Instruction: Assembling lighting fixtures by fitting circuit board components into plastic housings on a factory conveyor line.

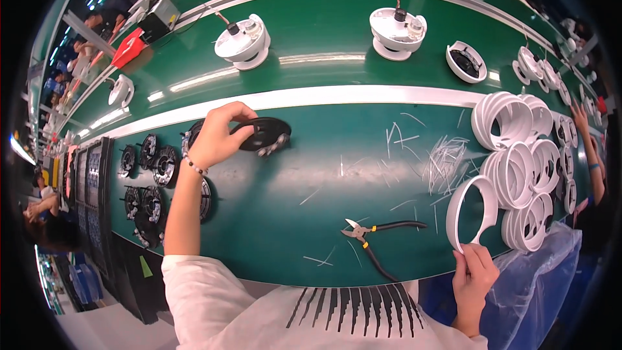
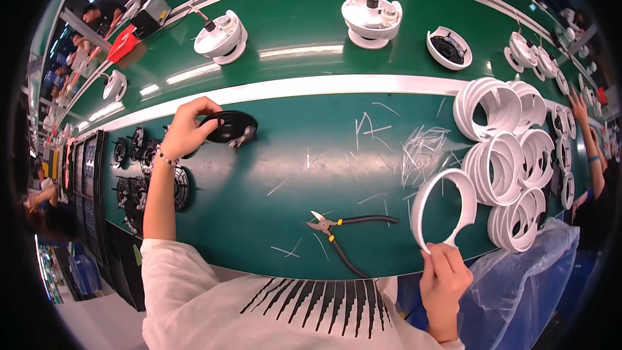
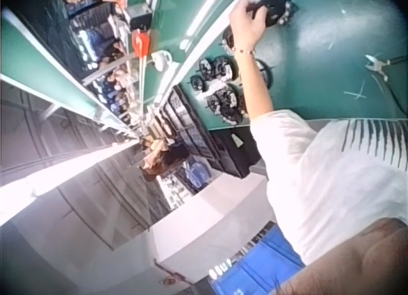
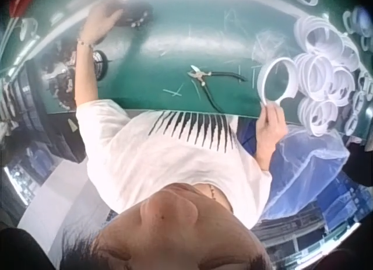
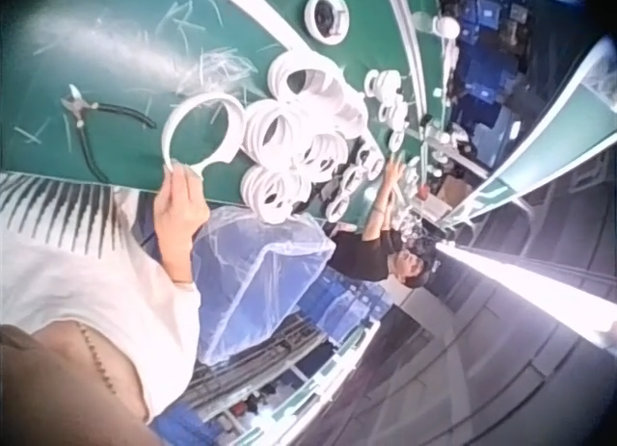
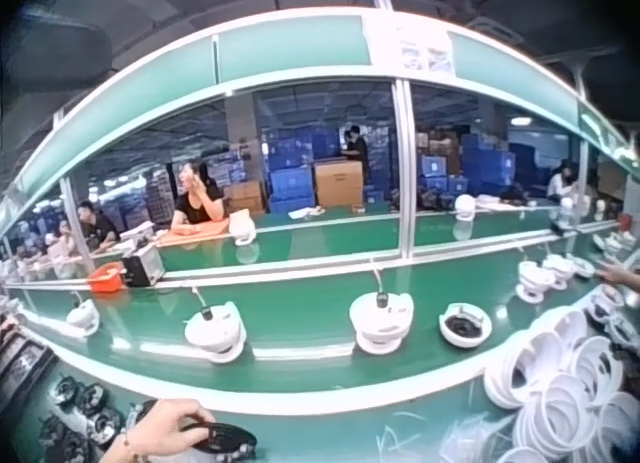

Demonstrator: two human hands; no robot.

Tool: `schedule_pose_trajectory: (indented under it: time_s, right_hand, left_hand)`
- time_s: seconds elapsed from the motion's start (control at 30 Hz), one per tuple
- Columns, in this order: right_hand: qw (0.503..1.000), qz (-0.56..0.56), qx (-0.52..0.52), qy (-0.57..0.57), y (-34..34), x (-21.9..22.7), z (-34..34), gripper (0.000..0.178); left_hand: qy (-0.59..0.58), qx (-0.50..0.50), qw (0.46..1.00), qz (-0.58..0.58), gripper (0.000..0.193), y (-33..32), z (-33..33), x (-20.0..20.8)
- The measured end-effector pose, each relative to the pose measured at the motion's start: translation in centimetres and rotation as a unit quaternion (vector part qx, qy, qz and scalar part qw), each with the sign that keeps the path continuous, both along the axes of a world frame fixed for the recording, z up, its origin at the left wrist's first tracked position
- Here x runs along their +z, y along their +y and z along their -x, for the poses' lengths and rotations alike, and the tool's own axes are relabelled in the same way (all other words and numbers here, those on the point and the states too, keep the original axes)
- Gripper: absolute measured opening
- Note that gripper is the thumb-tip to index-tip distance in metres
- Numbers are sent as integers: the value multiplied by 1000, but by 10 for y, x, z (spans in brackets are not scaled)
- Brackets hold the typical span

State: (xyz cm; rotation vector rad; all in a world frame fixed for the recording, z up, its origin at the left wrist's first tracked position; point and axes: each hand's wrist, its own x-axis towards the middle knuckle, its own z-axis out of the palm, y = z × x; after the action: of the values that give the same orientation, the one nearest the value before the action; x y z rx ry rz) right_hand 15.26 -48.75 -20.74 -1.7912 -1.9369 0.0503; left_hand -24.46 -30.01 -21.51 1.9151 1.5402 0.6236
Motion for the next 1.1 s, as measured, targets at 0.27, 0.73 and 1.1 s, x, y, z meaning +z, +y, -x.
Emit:
schedule_pose_trajectory:
  time_s: [0.27, 0.73, 1.1]
  right_hand:
    - [972, 52, 227, 34, 46, -21, 29, 35]
    - [971, 183, 155, -23, 69, -23, 92, 77]
    - [973, 48, 226, -20, 49, -13, 87, 11]
  left_hand:
    - [-411, 54, 909, 40, 15, 0, -66, -35]
    - [-460, 110, 879, 56, 21, -3, -103, -62]
    - [-567, 97, 816, 56, 21, -3, -109, -73]
